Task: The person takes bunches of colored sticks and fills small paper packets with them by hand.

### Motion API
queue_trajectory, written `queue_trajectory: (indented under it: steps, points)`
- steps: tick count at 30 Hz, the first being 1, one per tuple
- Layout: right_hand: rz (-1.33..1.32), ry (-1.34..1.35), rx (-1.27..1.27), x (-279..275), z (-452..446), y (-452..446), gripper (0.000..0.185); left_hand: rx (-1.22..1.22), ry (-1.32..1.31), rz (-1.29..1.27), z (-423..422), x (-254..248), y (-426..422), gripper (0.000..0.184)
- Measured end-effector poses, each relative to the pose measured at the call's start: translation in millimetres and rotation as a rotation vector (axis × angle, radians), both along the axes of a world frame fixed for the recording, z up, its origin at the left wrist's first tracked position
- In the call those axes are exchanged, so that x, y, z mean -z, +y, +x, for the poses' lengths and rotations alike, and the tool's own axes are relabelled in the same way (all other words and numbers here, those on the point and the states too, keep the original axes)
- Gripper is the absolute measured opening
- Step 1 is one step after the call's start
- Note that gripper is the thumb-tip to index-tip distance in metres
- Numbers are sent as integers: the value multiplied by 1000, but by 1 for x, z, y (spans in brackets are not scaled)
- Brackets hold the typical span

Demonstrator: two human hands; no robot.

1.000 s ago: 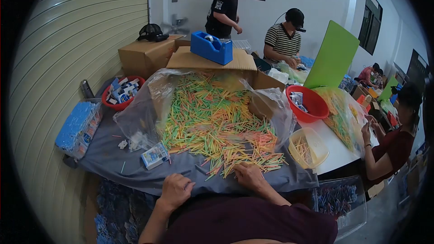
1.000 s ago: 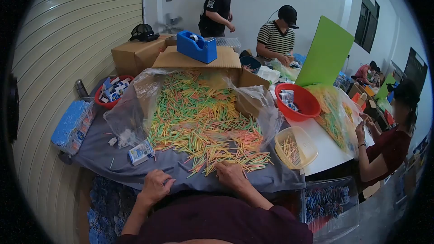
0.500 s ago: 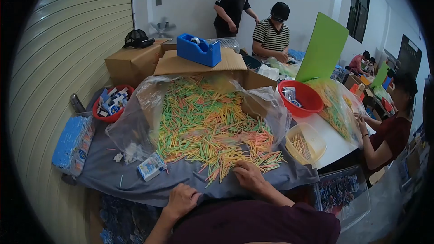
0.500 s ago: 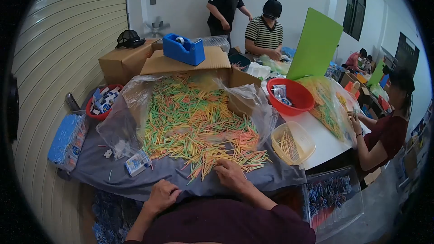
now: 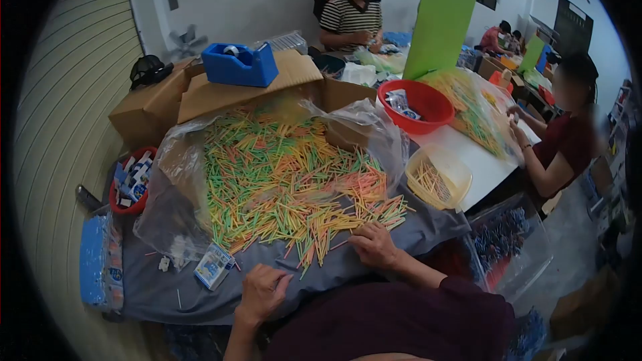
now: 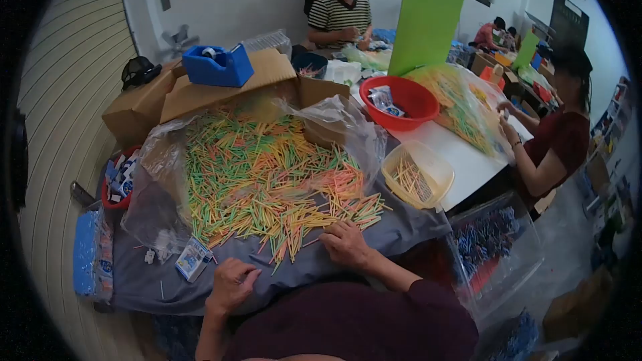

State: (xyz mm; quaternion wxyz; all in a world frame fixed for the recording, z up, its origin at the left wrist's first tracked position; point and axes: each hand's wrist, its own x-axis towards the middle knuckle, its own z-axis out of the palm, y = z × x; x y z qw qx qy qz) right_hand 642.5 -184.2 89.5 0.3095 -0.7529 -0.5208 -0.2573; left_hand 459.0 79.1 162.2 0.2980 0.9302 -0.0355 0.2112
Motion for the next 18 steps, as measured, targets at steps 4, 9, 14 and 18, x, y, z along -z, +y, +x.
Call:
queue_trajectory:
  steps: [4, 9, 14, 18]
  points:
    - [42, -33, 78, -3, -6, -1, 22, 111, -4, -69, 8, -30, 13, 9]
    - [25, -37, 193, -2, -16, 0, 23, 47, -286, -53, 3, -117, 42, 8]
    - [12, -61, 293, -8, -15, 2, 24, 131, -441, 85, -20, -158, 86, 7]
    - [-39, -19, 270, -4, -14, 1, 20, 299, -557, 284, -4, -162, 86, 16]
